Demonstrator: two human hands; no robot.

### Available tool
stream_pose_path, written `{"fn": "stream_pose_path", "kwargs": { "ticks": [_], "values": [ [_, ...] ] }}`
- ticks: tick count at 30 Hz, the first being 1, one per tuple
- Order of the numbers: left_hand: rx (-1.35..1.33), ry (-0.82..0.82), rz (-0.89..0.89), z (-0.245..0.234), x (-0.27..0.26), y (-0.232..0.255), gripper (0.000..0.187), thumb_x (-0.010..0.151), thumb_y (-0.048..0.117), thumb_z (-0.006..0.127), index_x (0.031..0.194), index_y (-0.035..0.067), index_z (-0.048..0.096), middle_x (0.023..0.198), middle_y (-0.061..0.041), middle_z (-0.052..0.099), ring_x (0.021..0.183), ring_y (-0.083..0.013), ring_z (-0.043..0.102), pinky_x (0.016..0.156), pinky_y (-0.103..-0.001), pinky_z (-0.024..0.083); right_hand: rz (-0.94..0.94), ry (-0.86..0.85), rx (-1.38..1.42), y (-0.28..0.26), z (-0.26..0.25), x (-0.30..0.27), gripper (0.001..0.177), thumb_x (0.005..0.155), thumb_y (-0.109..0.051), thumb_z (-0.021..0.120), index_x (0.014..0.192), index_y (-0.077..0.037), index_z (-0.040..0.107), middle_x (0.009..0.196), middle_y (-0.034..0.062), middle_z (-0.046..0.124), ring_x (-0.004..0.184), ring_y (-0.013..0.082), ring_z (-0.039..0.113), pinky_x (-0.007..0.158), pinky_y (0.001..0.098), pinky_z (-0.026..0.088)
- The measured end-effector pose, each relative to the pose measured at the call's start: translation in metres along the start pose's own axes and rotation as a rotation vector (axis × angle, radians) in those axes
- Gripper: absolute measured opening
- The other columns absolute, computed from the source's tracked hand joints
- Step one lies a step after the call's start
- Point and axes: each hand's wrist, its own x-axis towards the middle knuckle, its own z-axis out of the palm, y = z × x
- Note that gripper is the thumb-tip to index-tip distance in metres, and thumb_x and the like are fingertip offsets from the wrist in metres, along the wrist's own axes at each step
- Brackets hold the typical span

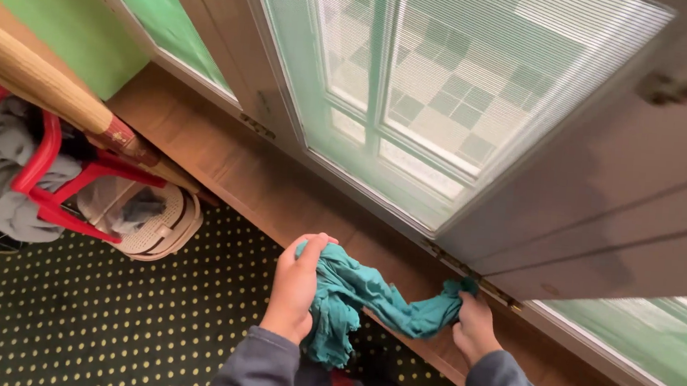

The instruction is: Cleaning window frames and screens by wiping them with different cloths.

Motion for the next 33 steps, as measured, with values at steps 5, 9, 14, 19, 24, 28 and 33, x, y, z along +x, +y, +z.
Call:
{"fn": "stream_pose_path", "kwargs": {
  "ticks": [5,9,14,19,24,28,33],
  "values": [
    [0.026,-0.035,-0.053,-0.008,0.028,0.012,0.022,0.098,0.024,0.062,0.087,0.006,0.069,0.074,-0.004,0.059,0.068,-0.0169,0.056,0.066,-0.032,0.047,-0.214,0.306,-0.379,-0.005,0.046,-0.008,0.046,0.099,-0.017,0.035,0.142,-0.003,0.045,0.123,0.0221,0.044,0.108,0.0411,0.042,0.091,0.0515,0.031],
    [0.088,-0.071,-0.075,-0.026,0.058,0.024,0.022,0.097,0.024,0.063,0.087,0.006,0.070,0.079,-0.005,0.062,0.074,-0.0165,0.057,0.070,-0.031,0.046,-0.377,0.750,-0.931,0.060,0.068,0.105,0.076,0.095,-0.016,0.047,0.157,0.016,0.017,0.143,0.0291,0.040,0.116,0.0479,0.051,0.102,0.0525,0.041],
    [0.146,-0.051,-0.093,-0.063,0.093,0.045,0.024,0.098,0.025,0.062,0.087,0.006,0.071,0.084,-0.005,0.065,0.080,-0.0170,0.059,0.078,-0.031,0.045,-0.286,0.688,-1.172,0.063,0.086,0.103,0.094,0.086,-0.031,0.065,0.154,0.017,0.021,0.160,0.0387,0.022,0.139,0.0502,0.036,0.112,0.0519,0.032],
    [0.148,-0.038,-0.174,-0.077,0.120,0.062,0.023,0.098,0.024,0.062,0.086,0.005,0.070,0.081,-0.006,0.063,0.076,-0.0185,0.057,0.075,-0.032,0.045,-0.578,0.875,-1.950,0.083,0.134,0.086,0.043,0.086,-0.025,0.051,0.117,-0.001,0.069,0.114,0.0125,0.062,0.094,0.0244,0.056,0.070,0.0347,0.046],
    [0.093,-0.085,-0.108,-0.080,0.143,0.063,0.020,0.097,0.020,0.065,0.083,0.006,0.069,0.078,-0.005,0.065,0.073,-0.0166,0.060,0.070,-0.031,0.048,-0.857,0.881,-1.509,0.097,0.118,0.094,0.083,0.077,-0.025,0.060,0.142,0.022,0.041,0.119,0.0296,0.058,0.102,0.0412,0.059,0.092,0.0431,0.051],
    [0.146,-0.111,-0.187,-0.070,0.141,0.077,0.023,0.100,0.024,0.062,0.086,0.006,0.068,0.076,-0.005,0.061,0.072,-0.0190,0.058,0.069,-0.034,0.047,-0.520,0.581,-1.244,0.056,0.065,0.033,0.008,0.080,-0.002,0.054,0.078,-0.003,0.062,0.081,0.0205,0.070,0.075,0.0405,0.069,0.066,0.0490,0.057],
    [0.178,-0.180,-0.204,-0.052,0.133,0.062,0.021,0.097,0.023,0.064,0.085,0.007,0.068,0.077,-0.004,0.061,0.073,-0.0174,0.058,0.072,-0.032,0.046,-0.615,0.720,-1.247,0.075,0.029,0.081,0.080,0.081,-0.010,0.050,0.151,0.022,0.030,0.126,0.0376,0.053,0.099,0.0541,0.058,0.089,0.0592,0.048]
  ]
}}
